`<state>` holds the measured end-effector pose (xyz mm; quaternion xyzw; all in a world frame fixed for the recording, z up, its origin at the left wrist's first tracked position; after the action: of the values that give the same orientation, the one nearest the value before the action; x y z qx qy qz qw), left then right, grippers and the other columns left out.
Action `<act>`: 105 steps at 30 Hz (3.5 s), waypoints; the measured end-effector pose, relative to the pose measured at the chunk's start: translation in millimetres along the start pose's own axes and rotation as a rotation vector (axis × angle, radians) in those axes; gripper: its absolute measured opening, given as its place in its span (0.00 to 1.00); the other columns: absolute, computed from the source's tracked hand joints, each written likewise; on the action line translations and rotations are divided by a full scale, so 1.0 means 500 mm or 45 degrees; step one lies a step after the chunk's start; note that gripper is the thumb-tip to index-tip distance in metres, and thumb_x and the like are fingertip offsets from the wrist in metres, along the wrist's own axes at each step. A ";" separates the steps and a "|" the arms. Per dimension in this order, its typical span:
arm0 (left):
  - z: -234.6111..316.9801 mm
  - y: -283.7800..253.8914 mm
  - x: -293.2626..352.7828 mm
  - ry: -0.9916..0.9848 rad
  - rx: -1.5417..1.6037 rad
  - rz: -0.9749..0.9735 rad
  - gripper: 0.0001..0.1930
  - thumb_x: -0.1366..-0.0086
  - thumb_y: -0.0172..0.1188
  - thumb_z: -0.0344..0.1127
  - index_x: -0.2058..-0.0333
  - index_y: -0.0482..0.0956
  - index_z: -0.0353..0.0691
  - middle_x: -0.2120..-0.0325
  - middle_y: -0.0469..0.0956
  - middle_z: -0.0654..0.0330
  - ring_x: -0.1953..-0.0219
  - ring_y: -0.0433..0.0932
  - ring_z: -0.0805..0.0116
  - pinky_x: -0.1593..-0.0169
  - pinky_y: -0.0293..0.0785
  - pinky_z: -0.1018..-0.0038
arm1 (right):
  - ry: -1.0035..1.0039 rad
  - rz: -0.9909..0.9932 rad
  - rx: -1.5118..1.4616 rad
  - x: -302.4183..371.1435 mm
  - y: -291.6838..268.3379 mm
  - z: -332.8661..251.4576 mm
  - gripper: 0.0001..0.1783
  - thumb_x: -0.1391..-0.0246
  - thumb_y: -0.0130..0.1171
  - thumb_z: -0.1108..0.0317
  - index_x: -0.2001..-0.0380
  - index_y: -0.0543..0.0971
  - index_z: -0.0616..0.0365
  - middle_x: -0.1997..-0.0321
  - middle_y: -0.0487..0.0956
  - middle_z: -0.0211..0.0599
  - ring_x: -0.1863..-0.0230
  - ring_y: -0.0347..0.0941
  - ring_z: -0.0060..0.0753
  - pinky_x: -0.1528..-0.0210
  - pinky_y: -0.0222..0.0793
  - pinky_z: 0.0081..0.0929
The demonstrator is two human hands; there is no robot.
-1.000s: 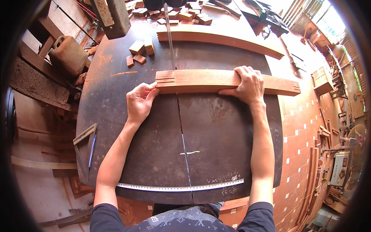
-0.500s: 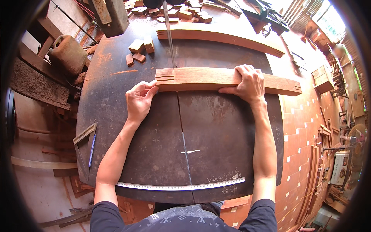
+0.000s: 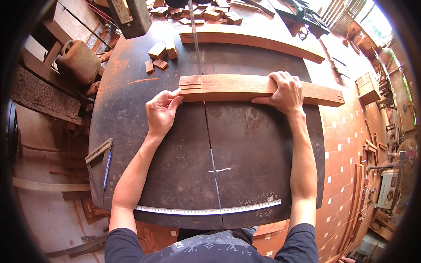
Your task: The person measures and marks a wooden plank using a ruler and set square, then cuts it with a bandsaw. They repeat the process with another plank, marking and cutting it similarly.
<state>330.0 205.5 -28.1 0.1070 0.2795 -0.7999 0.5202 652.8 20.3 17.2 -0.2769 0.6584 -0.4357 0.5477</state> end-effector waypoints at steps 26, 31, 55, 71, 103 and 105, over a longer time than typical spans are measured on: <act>-0.015 0.008 -0.012 -0.056 -0.013 -0.018 0.08 0.31 0.75 0.25 0.55 0.91 0.35 0.67 0.91 0.53 0.68 0.91 0.71 0.65 0.83 0.72 | 0.051 -0.049 0.014 -0.007 0.012 0.008 0.52 0.76 0.87 0.27 0.56 0.86 0.57 0.54 0.86 0.39 0.50 0.84 0.46 0.40 0.75 0.44; -0.010 0.008 -0.015 -0.040 -0.012 -0.007 0.08 0.31 0.75 0.24 0.54 0.91 0.35 0.67 0.91 0.53 0.68 0.91 0.71 0.65 0.83 0.72 | 0.055 -0.055 0.012 -0.010 0.011 0.007 0.52 0.76 0.87 0.26 0.55 0.86 0.58 0.54 0.87 0.40 0.50 0.84 0.46 0.39 0.75 0.44; -0.030 0.017 -0.026 -0.103 0.007 -0.016 0.08 0.30 0.74 0.25 0.54 0.92 0.39 0.72 0.89 0.58 0.72 0.87 0.75 0.67 0.82 0.73 | 0.036 -0.039 0.013 -0.022 0.018 0.012 0.50 0.74 0.86 0.26 0.57 0.86 0.56 0.56 0.86 0.39 0.51 0.84 0.47 0.40 0.74 0.44; -0.038 0.020 -0.029 -0.144 0.022 0.012 0.07 0.30 0.74 0.27 0.54 0.92 0.39 0.72 0.90 0.59 0.72 0.88 0.75 0.67 0.81 0.73 | 0.042 -0.052 0.006 -0.027 0.018 0.012 0.51 0.74 0.86 0.25 0.57 0.86 0.57 0.56 0.86 0.39 0.51 0.84 0.47 0.40 0.75 0.44; 0.021 0.055 -0.034 0.162 -0.105 0.020 0.07 0.35 0.78 0.27 0.65 0.88 0.32 0.74 0.86 0.50 0.74 0.86 0.64 0.68 0.78 0.69 | 0.065 -0.082 0.037 -0.012 0.015 0.072 0.53 0.75 0.87 0.27 0.53 0.86 0.57 0.53 0.85 0.39 0.48 0.83 0.49 0.40 0.76 0.47; 0.015 0.052 -0.037 0.120 -0.090 0.005 0.06 0.35 0.78 0.27 0.64 0.89 0.32 0.72 0.88 0.48 0.73 0.89 0.61 0.67 0.79 0.68 | 0.044 -0.066 0.042 -0.016 0.017 0.067 0.52 0.74 0.87 0.26 0.53 0.86 0.57 0.54 0.85 0.39 0.49 0.83 0.49 0.41 0.77 0.46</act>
<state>362.0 207.6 -22.2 0.1266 0.3315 -0.7826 0.5116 688.1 22.0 12.9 -0.2772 0.6531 -0.4654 0.5291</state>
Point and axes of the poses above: each hand's wrist, its own x-axis away from the middle knuckle, its own y-axis out of the palm, z = x × y, the point moved 8 cm from there along -x, towards the middle knuckle
